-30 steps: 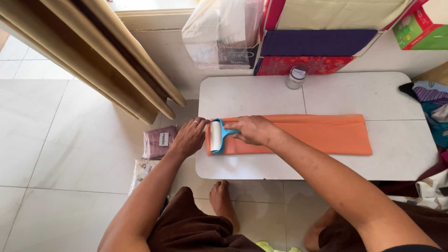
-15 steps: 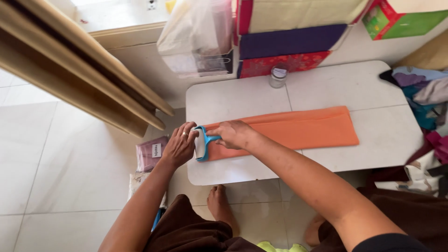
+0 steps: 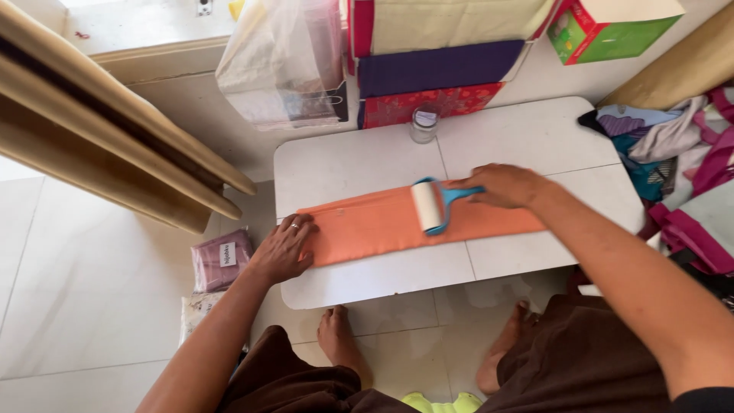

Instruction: The person takes an orange cloth, unfolds it on a table, uses a lint roller to clean both sides, and then folds it neatly.

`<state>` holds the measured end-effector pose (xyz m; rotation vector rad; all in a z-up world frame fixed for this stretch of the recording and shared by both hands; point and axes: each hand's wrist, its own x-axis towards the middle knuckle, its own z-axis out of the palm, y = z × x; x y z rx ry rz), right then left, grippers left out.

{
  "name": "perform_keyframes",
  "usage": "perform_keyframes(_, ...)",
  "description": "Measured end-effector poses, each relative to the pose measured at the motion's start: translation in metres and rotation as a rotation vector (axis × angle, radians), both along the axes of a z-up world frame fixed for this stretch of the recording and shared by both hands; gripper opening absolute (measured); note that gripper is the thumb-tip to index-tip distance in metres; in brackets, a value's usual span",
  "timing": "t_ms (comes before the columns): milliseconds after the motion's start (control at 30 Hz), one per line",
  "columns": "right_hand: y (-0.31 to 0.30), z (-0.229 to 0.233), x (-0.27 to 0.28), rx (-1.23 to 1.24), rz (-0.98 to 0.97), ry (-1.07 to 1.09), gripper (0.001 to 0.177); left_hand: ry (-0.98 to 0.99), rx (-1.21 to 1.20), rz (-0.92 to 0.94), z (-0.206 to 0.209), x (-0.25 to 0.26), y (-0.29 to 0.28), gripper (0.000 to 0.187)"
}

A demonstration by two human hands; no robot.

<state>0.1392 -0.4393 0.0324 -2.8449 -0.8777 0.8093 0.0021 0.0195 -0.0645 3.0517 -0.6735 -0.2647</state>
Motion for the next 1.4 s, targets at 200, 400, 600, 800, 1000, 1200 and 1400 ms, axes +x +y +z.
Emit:
perform_keyframes(200, -0.15, -0.02, 0.027, -0.129, -0.235, -0.041, 0.046, 0.077, 0.008, 0.033, 0.005, 0.004, -0.004, 0.056)
perform_keyframes(400, -0.201, -0.012, 0.002, -0.097, -0.436, -0.041, 0.053, -0.047, -0.087, 0.05, -0.004, 0.005, -0.008, 0.057)
perform_keyframes(600, -0.177, 0.004, -0.027, -0.383, -0.455, -0.237, 0.044, -0.031, -0.053, 0.048, -0.008, 0.008, -0.006, 0.057)
perform_keyframes(800, -0.135, -0.037, -0.052, -0.326, -0.479, -0.109, 0.053, -0.222, 0.244, -0.23, 0.0, 0.016, -0.007, 0.031)
perform_keyframes(1000, -0.117, -0.061, -0.016, -0.176, -0.545, -0.161, 0.055, -0.072, 0.115, -0.234, -0.003, 0.013, -0.014, 0.04)
perform_keyframes(1200, -0.129, -0.075, -0.021, -0.283, -0.518, -0.06, 0.061, 0.035, 0.072, -0.147, -0.008, 0.015, -0.012, 0.048)
perform_keyframes(1400, -0.094, -0.027, -0.026, -0.185, -0.539, -0.12, 0.056, 0.077, 0.076, -0.101, -0.01, 0.013, -0.014, 0.046)
